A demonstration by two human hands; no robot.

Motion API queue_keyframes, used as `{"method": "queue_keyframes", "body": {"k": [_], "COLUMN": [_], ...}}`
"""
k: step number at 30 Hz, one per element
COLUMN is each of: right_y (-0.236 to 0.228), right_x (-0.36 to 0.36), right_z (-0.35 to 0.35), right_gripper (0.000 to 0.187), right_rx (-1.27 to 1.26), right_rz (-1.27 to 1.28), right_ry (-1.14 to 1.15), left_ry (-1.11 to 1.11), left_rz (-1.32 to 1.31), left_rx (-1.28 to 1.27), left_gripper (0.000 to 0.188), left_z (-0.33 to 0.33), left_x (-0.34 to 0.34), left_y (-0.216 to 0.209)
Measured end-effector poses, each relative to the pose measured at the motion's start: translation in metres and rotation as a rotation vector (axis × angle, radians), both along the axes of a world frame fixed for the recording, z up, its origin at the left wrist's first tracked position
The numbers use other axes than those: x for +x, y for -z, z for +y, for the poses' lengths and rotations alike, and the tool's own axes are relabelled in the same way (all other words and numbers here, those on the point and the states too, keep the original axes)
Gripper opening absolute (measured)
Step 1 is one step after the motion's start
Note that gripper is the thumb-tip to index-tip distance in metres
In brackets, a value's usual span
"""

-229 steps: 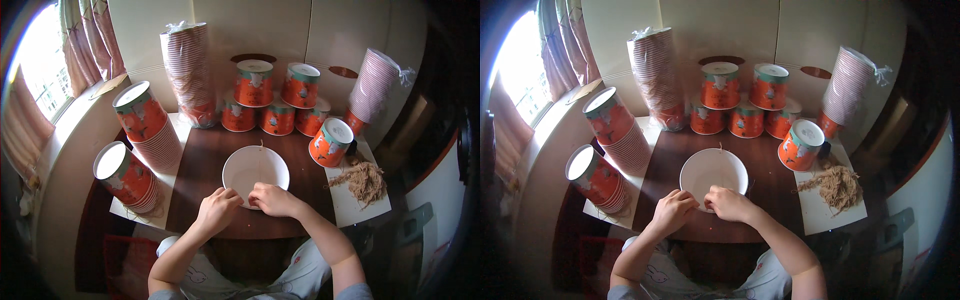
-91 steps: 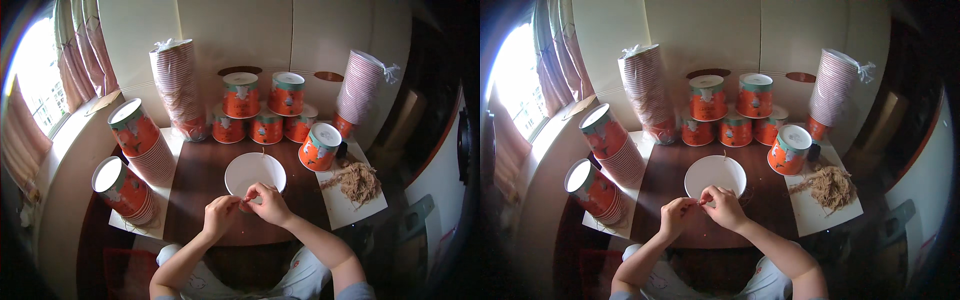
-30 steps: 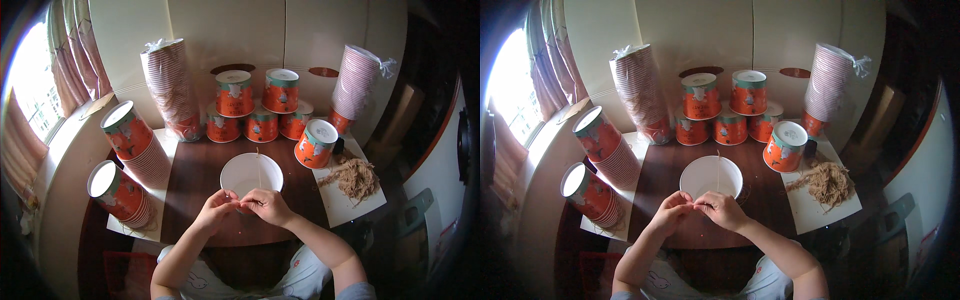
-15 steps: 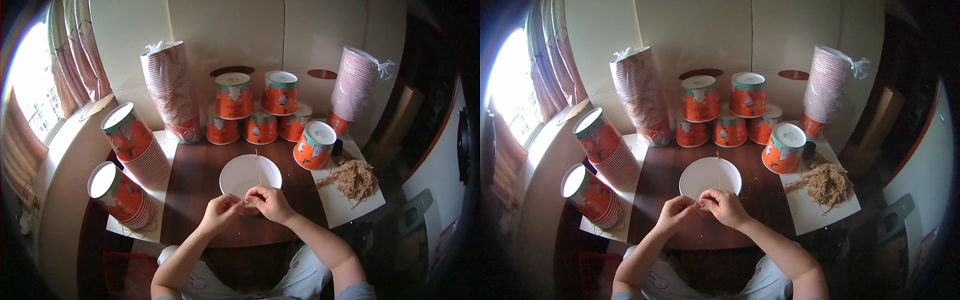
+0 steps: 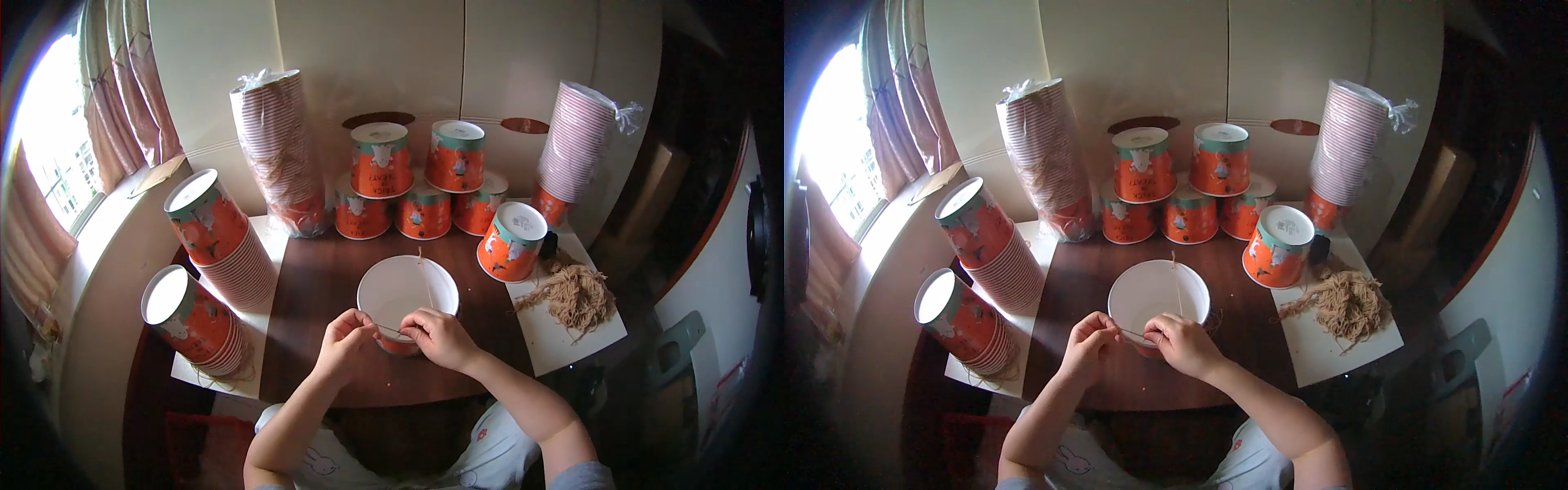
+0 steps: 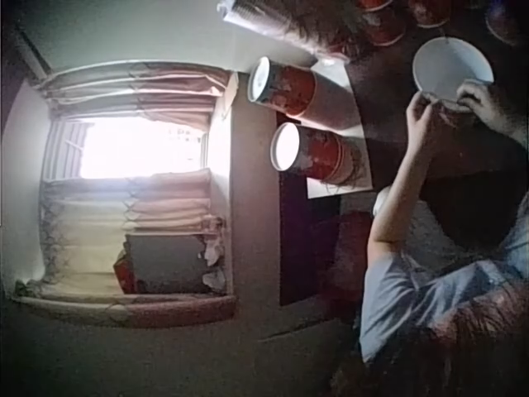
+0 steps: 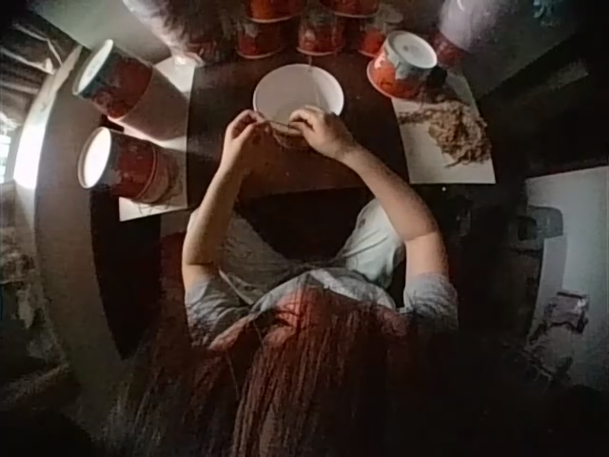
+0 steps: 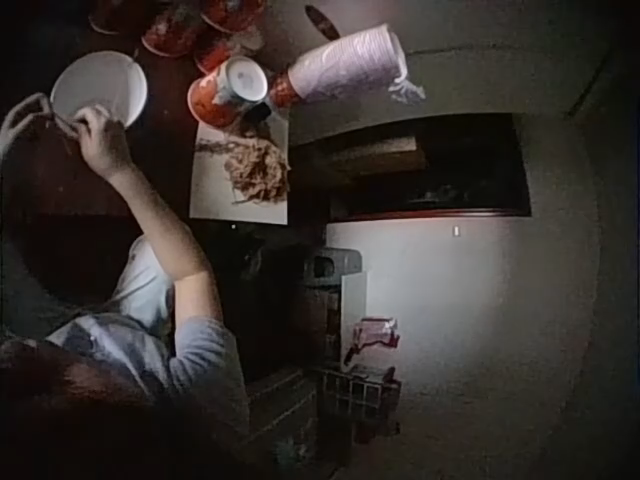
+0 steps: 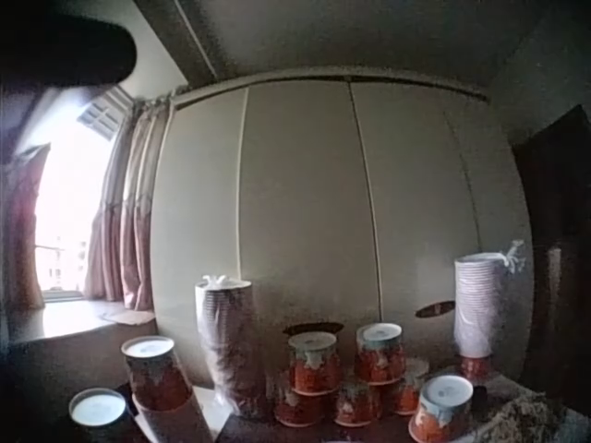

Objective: Looping and tying rubber bands onto large paper bowls for packaging or manufacturing.

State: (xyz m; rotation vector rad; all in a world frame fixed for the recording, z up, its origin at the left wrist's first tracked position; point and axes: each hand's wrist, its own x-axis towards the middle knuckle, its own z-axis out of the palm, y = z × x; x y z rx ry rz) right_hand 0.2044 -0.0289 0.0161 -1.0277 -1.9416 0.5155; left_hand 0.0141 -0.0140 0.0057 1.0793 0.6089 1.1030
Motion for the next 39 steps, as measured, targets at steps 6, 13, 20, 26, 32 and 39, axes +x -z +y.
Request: {"method": "queue_keyframes", "body": {"k": [6,13,20,26,32,39], "right_y": [-0.005,-0.008,-0.006,-0.002,-0.002,-0.012], "right_x": [0.000,-0.006,-0.003,-0.002,-0.003,-0.004], "right_z": [-0.004,-0.008,-0.007,-0.007,-0.007,-0.004], "right_gripper": [0.007,0.007,0.006,0.006,0.006,0.005], "right_rx": [-0.006,0.008,-0.002,0.030,0.114,0.081], "right_rz": [0.075,0.088,0.092,0.070,0.033,0.112], "right_ry": [-0.004,-0.025,-0.017,-0.014,-0.029,-0.049], "left_ry": [0.085,0.022,-0.052,-0.116,-0.140,-0.221], "left_rz": [0.318,0.467,0.445,0.353,0.437,0.708], "left_rx": [0.125,0.233,0.263,0.325,0.335,0.585], "left_gripper": [0.019,0.020,0.013,0.005,0.001,0.011], "left_z": [-0.007,-0.013,-0.011,-0.012,-0.008,-0.010], "left_x": [0.000,0.013,0.015,0.017,0.015,0.009], "left_y": [-0.012,-0.005,0.002,0.004,0.009,-0.007]}}
